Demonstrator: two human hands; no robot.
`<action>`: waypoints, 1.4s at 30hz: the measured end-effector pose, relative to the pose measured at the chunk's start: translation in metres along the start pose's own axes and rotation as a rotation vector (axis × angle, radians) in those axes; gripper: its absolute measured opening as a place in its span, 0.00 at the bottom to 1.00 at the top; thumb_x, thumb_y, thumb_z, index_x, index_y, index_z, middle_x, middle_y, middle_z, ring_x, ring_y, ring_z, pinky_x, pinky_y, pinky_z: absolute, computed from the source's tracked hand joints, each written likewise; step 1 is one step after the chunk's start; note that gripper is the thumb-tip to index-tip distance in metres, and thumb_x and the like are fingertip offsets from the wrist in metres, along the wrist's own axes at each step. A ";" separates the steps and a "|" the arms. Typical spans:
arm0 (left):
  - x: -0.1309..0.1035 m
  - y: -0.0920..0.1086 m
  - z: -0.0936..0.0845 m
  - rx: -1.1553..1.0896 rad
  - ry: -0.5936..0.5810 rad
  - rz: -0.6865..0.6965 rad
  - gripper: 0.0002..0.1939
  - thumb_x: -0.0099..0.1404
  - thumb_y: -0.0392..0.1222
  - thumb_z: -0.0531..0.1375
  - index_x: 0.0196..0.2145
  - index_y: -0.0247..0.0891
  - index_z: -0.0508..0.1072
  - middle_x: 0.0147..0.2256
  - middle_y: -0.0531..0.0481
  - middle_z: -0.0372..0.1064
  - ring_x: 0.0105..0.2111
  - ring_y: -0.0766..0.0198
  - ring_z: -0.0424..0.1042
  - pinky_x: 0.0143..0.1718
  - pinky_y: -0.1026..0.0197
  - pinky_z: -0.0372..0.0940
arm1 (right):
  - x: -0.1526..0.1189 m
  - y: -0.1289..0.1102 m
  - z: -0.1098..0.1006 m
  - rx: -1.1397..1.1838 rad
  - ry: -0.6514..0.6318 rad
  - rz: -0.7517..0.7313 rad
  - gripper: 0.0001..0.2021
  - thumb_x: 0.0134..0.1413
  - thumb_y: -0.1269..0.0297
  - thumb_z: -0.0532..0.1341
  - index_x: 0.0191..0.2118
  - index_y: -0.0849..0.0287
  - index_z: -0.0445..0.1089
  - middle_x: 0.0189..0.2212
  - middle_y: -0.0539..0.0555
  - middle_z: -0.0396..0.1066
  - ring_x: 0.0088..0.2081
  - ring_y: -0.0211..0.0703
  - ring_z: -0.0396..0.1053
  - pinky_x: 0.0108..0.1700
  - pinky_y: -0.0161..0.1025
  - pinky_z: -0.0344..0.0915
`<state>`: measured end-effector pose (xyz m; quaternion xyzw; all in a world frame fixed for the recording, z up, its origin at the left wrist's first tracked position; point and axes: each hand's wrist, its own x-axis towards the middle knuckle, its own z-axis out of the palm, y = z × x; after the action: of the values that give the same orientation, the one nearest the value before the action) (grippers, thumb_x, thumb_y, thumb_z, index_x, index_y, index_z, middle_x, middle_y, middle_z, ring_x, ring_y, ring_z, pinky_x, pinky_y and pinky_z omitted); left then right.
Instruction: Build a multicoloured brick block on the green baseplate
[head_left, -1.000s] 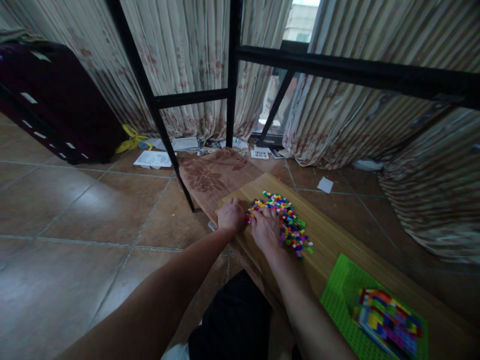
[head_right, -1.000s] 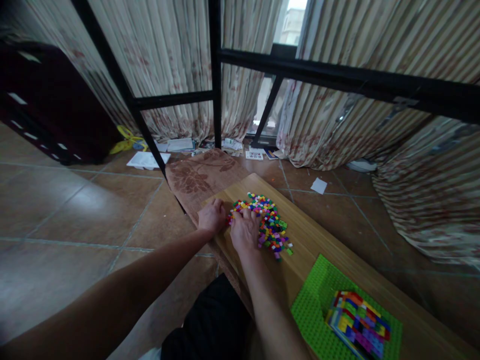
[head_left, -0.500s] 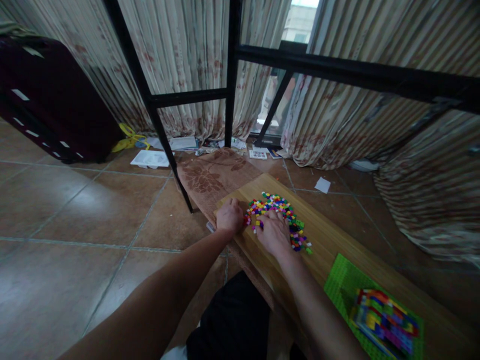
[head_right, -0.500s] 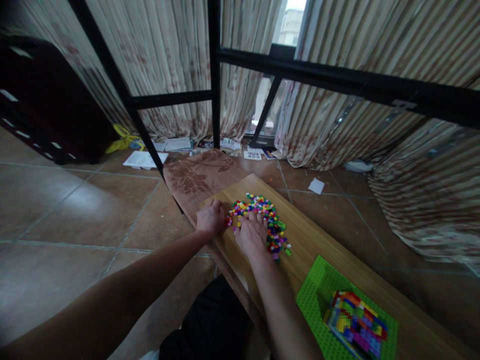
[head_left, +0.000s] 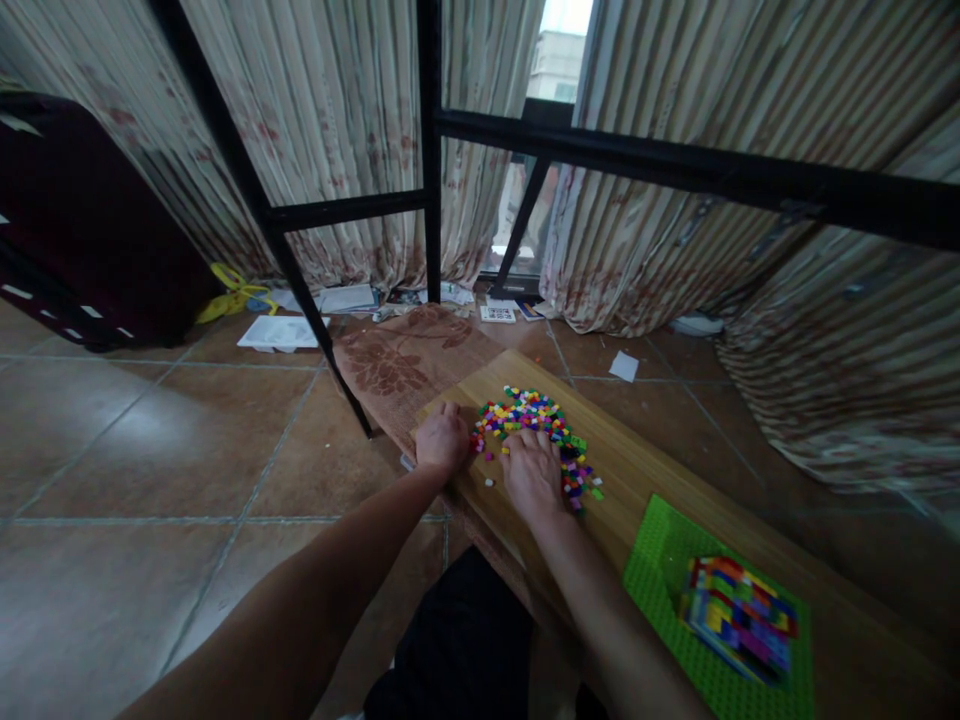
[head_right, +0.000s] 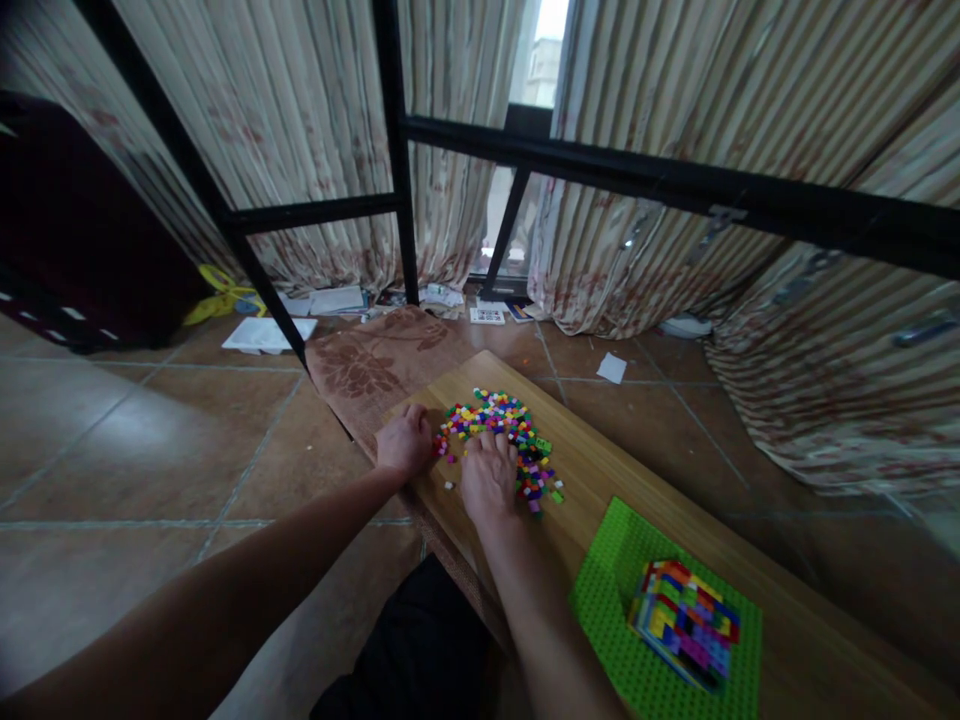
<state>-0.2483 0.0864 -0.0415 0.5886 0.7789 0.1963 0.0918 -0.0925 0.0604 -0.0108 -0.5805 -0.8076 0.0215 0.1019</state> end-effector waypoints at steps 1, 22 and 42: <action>0.000 0.000 -0.001 0.001 -0.001 -0.002 0.12 0.68 0.38 0.48 0.43 0.41 0.69 0.44 0.45 0.70 0.45 0.58 0.70 0.40 0.60 0.62 | -0.002 0.000 -0.001 0.034 0.027 0.003 0.08 0.58 0.68 0.55 0.40 0.59 0.72 0.41 0.59 0.71 0.48 0.52 0.61 0.50 0.46 0.56; 0.004 0.007 -0.005 0.130 0.035 0.004 0.17 0.67 0.44 0.48 0.48 0.40 0.70 0.48 0.41 0.70 0.44 0.49 0.72 0.35 0.56 0.64 | -0.201 0.071 -0.059 1.735 0.539 0.942 0.15 0.39 0.63 0.72 0.38 0.55 0.77 0.35 0.50 0.76 0.35 0.36 0.73 0.41 0.34 0.71; 0.004 0.011 -0.005 0.163 0.052 -0.003 0.17 0.66 0.43 0.48 0.47 0.39 0.70 0.48 0.41 0.70 0.44 0.50 0.71 0.36 0.56 0.64 | -0.174 0.160 -0.081 0.190 0.365 0.453 0.14 0.59 0.59 0.52 0.37 0.57 0.74 0.37 0.56 0.73 0.40 0.48 0.68 0.46 0.45 0.64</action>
<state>-0.2418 0.0921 -0.0319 0.5874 0.7954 0.1474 0.0236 0.1251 -0.0584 0.0196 -0.7279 -0.6203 0.0145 0.2920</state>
